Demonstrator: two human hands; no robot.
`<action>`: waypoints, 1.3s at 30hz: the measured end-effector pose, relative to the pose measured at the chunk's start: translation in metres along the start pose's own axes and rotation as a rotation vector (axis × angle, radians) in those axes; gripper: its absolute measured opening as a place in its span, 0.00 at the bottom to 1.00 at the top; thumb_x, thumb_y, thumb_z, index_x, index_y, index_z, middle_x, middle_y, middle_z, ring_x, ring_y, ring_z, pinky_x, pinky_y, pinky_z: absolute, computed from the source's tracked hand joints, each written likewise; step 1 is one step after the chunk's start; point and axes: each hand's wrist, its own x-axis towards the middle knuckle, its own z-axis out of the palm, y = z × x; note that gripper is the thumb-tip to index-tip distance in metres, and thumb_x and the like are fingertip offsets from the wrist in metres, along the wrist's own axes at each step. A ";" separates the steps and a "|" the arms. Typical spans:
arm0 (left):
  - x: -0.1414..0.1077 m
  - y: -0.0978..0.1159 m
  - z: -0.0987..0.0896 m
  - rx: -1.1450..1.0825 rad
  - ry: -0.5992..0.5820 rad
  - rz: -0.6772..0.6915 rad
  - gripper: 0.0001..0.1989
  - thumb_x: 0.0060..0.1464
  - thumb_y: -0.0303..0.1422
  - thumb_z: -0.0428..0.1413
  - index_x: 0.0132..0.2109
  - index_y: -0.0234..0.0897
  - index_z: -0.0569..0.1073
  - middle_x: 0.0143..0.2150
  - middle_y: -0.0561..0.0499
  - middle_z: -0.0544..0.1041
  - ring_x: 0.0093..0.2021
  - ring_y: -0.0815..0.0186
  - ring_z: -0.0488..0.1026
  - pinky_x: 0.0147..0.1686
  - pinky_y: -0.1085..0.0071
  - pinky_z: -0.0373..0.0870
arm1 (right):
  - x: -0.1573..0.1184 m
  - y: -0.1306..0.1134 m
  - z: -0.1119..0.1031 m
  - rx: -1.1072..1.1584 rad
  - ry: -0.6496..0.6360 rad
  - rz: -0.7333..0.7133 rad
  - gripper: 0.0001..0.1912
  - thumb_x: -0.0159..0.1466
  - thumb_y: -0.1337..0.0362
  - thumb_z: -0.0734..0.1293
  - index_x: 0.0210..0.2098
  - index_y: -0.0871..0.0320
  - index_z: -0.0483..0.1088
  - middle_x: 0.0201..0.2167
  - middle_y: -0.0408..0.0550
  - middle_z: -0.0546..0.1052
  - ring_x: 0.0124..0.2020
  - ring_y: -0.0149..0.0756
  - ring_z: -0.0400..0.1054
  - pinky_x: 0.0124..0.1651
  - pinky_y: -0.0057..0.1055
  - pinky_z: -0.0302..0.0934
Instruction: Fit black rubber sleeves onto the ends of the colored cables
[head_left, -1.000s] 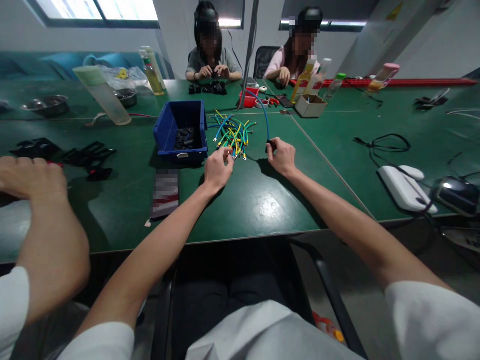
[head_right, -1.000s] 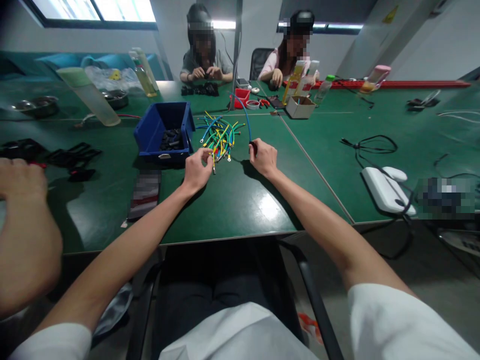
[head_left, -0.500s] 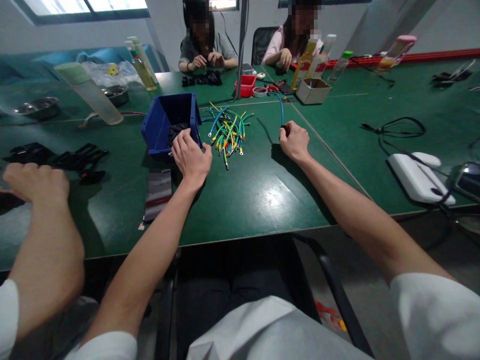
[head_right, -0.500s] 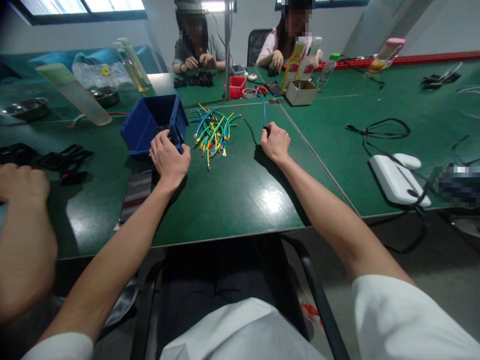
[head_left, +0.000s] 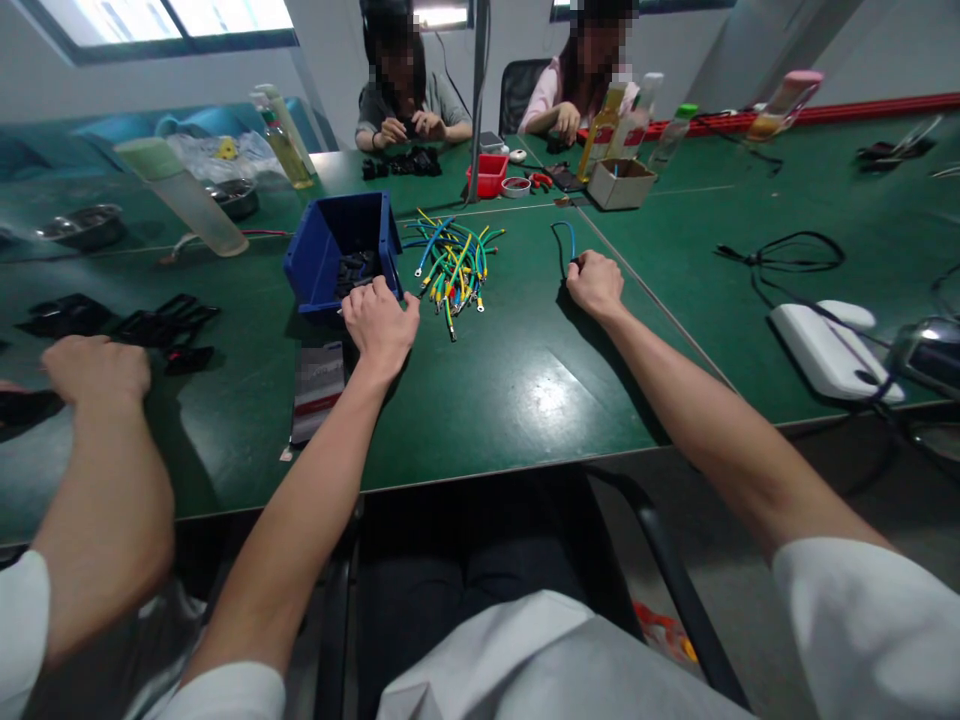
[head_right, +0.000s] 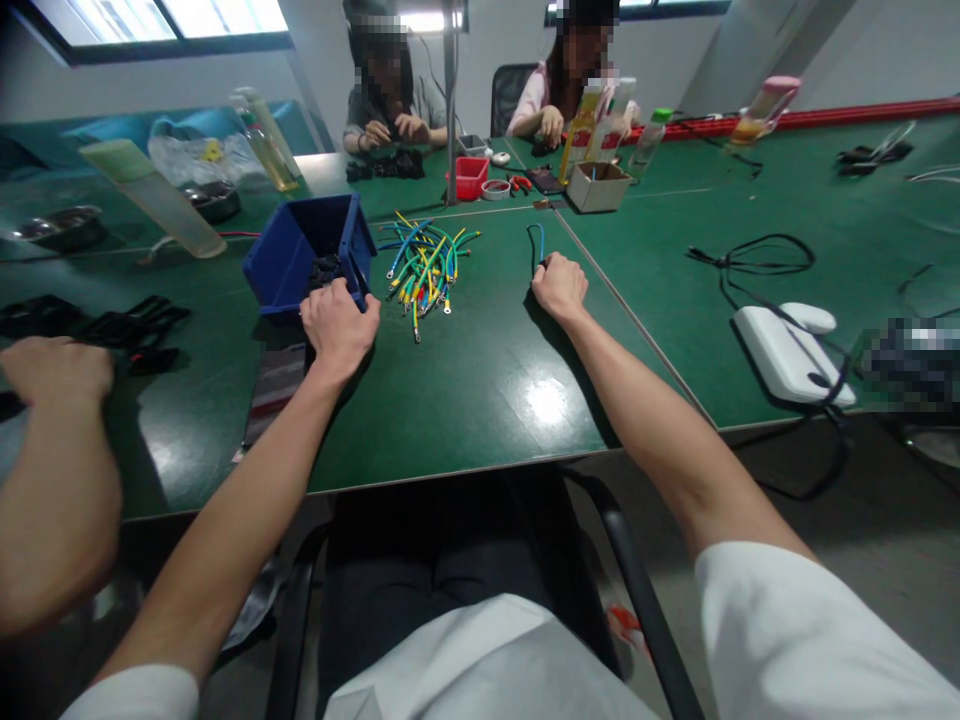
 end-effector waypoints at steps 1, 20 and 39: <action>0.001 -0.002 0.001 0.011 -0.006 -0.001 0.25 0.57 0.40 0.45 0.53 0.27 0.71 0.50 0.32 0.75 0.56 0.45 0.67 0.57 0.51 0.59 | 0.001 0.001 0.000 0.000 -0.004 0.002 0.17 0.66 0.58 0.58 0.45 0.61 0.72 0.43 0.65 0.76 0.47 0.56 0.71 0.48 0.49 0.63; 0.014 -0.006 -0.003 0.107 -0.119 0.002 0.30 0.57 0.47 0.41 0.45 0.28 0.77 0.44 0.31 0.78 0.52 0.44 0.68 0.55 0.48 0.56 | 0.012 0.017 0.012 0.148 0.111 -0.067 0.17 0.63 0.58 0.61 0.36 0.65 0.75 0.36 0.69 0.77 0.44 0.56 0.71 0.49 0.53 0.62; 0.015 -0.008 0.004 0.139 -0.069 0.009 0.28 0.58 0.45 0.42 0.44 0.26 0.76 0.43 0.30 0.77 0.50 0.44 0.70 0.54 0.48 0.58 | 0.018 0.025 0.017 0.158 0.044 -0.064 0.16 0.61 0.60 0.65 0.41 0.65 0.77 0.38 0.67 0.77 0.45 0.56 0.72 0.49 0.53 0.62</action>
